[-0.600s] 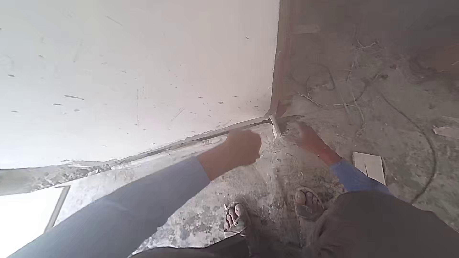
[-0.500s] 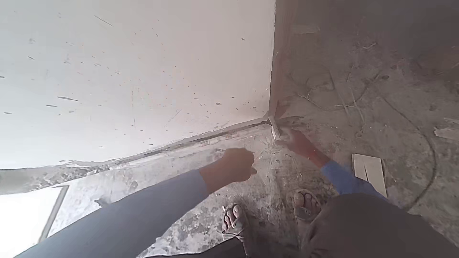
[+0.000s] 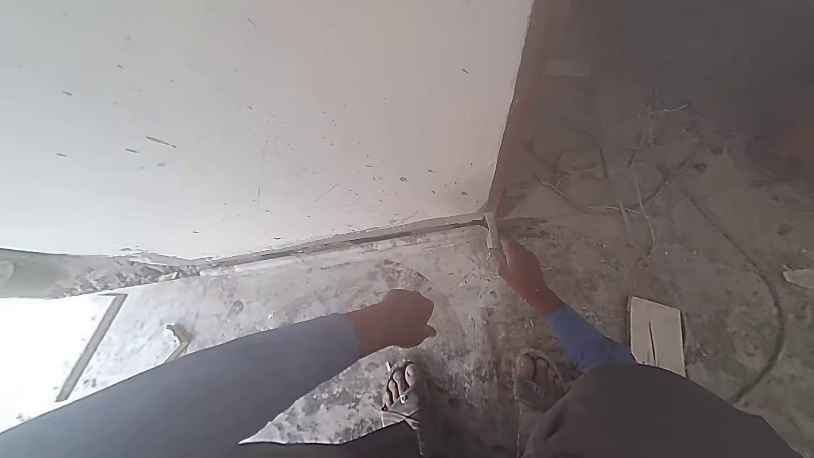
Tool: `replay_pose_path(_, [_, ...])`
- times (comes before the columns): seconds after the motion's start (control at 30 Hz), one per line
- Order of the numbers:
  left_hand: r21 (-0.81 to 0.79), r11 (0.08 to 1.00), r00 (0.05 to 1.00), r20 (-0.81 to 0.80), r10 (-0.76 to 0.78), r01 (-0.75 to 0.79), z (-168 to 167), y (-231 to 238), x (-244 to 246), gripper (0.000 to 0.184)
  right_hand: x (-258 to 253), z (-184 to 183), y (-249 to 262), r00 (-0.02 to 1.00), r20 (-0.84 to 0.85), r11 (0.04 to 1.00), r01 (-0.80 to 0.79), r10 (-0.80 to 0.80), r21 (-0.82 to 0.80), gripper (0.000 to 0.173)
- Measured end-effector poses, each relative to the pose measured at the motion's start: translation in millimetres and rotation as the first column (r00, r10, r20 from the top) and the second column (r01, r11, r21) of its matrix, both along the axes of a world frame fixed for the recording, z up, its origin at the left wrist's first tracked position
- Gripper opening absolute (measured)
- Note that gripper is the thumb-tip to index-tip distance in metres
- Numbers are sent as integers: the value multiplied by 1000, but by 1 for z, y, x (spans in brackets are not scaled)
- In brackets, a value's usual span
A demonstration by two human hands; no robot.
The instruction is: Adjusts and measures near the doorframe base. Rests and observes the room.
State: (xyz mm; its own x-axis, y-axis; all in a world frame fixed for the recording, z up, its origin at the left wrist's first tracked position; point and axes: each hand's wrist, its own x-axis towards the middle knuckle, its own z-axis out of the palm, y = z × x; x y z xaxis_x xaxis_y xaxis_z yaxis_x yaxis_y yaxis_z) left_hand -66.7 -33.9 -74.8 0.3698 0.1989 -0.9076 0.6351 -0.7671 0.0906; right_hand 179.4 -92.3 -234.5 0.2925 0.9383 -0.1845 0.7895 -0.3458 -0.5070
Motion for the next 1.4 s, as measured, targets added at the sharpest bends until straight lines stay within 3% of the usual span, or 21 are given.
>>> replay_pose_path(0.23, [-92,994,998,17,-57,58,-25,-5,-12,50,3,-6,1,1000,30,1000,1,0,-30,45])
replay_pose_path(0.4, [-116,993,999,29,17,-13,-44,8,-18,54,8,-6,-1,1000,-13,1000,-3,2,-27,45])
replay_pose_path(0.6, [-37,999,995,97,30,-27,-45,22,12,56,17,-4,-7,994,-111,999,7,-10,-31,51])
replay_pose_path(0.77, [-24,993,971,211,115,-113,-54,40,29,54,19,-25,-11,979,-205,999,-18,11,-29,56])
replay_pose_path(0.9, [-49,987,960,228,159,-152,-63,53,29,46,25,-39,-33,935,-329,986,158,-131,56,33])
replay_pose_path(1.0, [-44,974,943,245,226,-222,-66,58,40,38,37,-35,-52,861,-400,948,306,-314,-85,34])
replay_pose_path(1.1, [-159,829,802,209,560,-537,-68,60,68,30,42,-47,-66,825,-409,916,392,-390,-84,34])
replay_pose_path(1.17, [-235,620,592,184,785,-749,-71,61,95,31,42,-61,-69,824,-410,891,450,-391,55,29])
replay_pose_path(1.23, [-276,434,400,171,900,-858,-75,61,120,38,38,-72,-67,850,-360,865,468,-383,184,27])
replay_pose_path(1.3, [-259,364,331,163,929,-895,-81,60,139,47,32,-83,-63,889,-246,831,451,-386,327,26])
replay_pose_path(1.4, [-239,335,312,129,941,-911,-90,55,157,41,32,-94,-62,924,-150,816,382,-352,435,25])
